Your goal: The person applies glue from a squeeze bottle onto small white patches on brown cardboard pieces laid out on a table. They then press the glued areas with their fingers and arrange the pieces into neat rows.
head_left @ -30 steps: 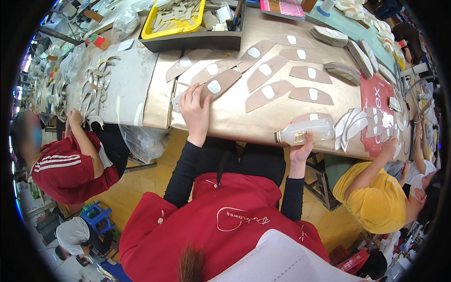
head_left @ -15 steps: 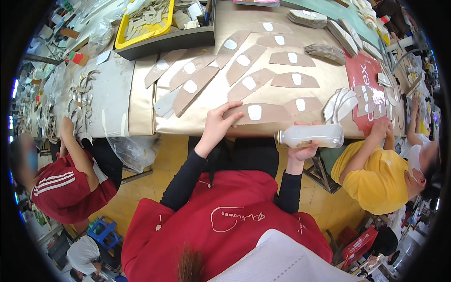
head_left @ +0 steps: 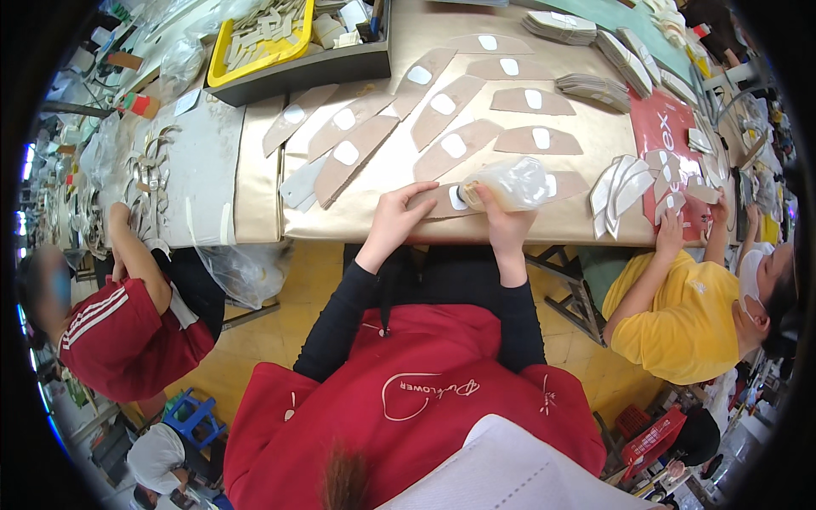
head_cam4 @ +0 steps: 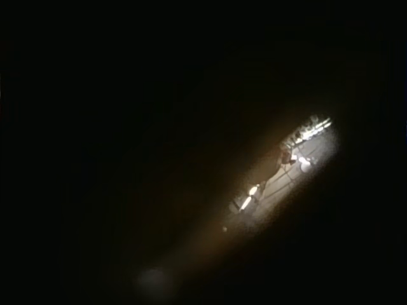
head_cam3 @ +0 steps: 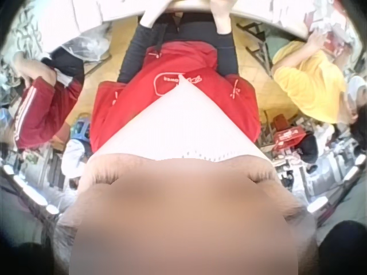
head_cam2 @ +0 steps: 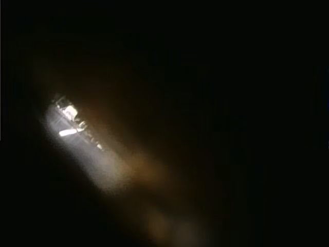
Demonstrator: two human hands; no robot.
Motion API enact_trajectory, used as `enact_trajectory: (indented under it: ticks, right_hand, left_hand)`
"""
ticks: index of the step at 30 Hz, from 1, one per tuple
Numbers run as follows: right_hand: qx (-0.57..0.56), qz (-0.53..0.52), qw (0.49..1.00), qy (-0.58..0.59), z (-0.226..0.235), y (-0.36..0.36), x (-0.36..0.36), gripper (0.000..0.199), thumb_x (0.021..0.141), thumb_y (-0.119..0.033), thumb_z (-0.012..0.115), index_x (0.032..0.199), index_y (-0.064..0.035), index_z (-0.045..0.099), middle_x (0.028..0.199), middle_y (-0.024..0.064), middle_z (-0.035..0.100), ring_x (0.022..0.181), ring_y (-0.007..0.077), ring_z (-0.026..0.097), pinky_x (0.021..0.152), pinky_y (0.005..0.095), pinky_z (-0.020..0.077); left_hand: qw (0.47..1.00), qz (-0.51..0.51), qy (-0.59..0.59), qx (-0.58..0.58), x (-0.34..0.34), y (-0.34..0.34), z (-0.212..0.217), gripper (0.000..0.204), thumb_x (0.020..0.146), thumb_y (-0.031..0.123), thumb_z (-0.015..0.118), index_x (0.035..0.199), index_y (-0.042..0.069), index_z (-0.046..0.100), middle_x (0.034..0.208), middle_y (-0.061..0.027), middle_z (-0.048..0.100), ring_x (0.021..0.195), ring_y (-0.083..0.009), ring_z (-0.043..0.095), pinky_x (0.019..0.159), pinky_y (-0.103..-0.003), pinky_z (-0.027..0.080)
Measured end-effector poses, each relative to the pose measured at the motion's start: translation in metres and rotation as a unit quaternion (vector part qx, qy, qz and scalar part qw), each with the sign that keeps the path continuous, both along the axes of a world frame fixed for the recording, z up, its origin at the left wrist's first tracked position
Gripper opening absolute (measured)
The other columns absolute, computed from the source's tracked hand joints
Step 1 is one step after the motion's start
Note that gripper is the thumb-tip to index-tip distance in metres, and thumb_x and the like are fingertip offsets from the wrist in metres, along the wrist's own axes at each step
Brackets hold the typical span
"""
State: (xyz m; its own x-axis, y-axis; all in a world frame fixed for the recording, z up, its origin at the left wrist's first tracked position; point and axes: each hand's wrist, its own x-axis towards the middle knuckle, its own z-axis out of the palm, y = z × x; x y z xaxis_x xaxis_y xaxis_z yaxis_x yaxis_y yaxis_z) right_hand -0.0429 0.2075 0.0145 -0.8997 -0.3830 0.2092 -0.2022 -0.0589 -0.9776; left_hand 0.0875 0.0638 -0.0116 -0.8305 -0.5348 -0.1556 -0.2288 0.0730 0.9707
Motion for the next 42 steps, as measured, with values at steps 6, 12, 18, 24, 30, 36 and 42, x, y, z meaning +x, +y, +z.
enact_trajectory:
  ticks: [6,12,18,24,30,36,42]
  right_hand:
    - [0.053,0.101,0.986,0.118,0.012,-0.006,0.002,0.033,0.078,-0.01,0.086,0.103,0.0018,0.068,0.095,0.0084,0.073,0.085,0.016,0.068,0.078,0.0306,0.054]
    - [0.12,0.043,0.986,0.108,0.01,-0.013,-0.006,0.03,0.078,-0.014,0.086,0.097,0.0018,0.07,0.088,0.0072,0.074,0.079,0.0148,0.069,0.07,0.0312,0.0548]
    - [0.15,0.122,0.959,0.209,0.01,-0.004,-0.003,0.026,0.078,-0.011,0.086,0.096,0.0002,0.071,0.088,0.0078,0.074,0.079,0.0159,0.07,0.071,0.0316,0.0547]
    - [0.119,0.053,0.974,0.183,0.013,0.002,-0.01,0.028,0.077,-0.007,0.086,0.099,0.0005,0.071,0.091,0.0079,0.074,0.082,0.0172,0.07,0.074,0.0319,0.0549]
    - [0.097,0.157,0.96,0.209,0.002,0.01,-0.005,0.027,0.074,-0.005,0.082,0.099,-0.0008,0.072,0.093,0.0128,0.073,0.082,0.0266,0.073,0.07,0.0347,0.0559]
    - [0.066,0.111,0.977,0.168,-0.003,0.011,-0.01,0.027,0.071,-0.004,0.081,0.097,-0.0019,0.073,0.097,0.0131,0.073,0.084,0.0285,0.072,0.071,0.0354,0.0558]
    - [0.067,0.203,0.954,0.212,-0.001,0.01,-0.005,0.033,0.071,-0.005,0.082,0.102,-0.002,0.071,0.1,0.0131,0.073,0.085,0.0282,0.072,0.072,0.0349,0.0567]
  left_hand:
    - [1.0,0.0,0.009,-0.022,-0.001,0.002,0.0,0.031,0.09,0.011,0.068,0.119,0.003,0.07,0.106,-0.0151,0.075,0.094,-0.0157,0.07,0.086,-0.028,0.052]
    - [0.999,-0.002,0.036,-0.028,0.0,0.003,0.001,0.031,0.09,0.011,0.068,0.12,0.003,0.07,0.108,-0.0156,0.074,0.097,-0.0182,0.07,0.086,-0.029,0.052]
    - [0.999,-0.001,0.017,-0.034,0.001,0.002,0.005,0.032,0.09,0.011,0.068,0.121,0.004,0.07,0.109,-0.0151,0.074,0.094,-0.0198,0.07,0.086,-0.029,0.052]
    - [0.999,-0.015,0.041,-0.024,0.0,0.002,0.005,0.031,0.09,0.008,0.066,0.121,0.004,0.07,0.107,-0.014,0.074,0.091,-0.018,0.069,0.085,-0.028,0.052]
    - [0.999,-0.04,0.009,-0.021,0.003,-0.001,0.011,0.031,0.092,0.007,0.065,0.122,0.003,0.069,0.105,-0.0099,0.073,0.094,-0.0116,0.065,0.087,-0.026,0.05]
    - [0.998,0.0,0.028,-0.063,0.0,0.002,0.01,0.025,0.088,0.012,0.069,0.111,0.001,0.067,0.099,-0.0136,0.073,0.088,-0.0196,0.069,0.081,-0.03,0.052]
    - [1.0,0.001,-0.002,-0.027,0.001,0.001,0.008,0.023,0.087,0.014,0.071,0.104,0.0,0.064,0.087,-0.0132,0.069,0.08,-0.0187,0.067,0.075,-0.03,0.051]
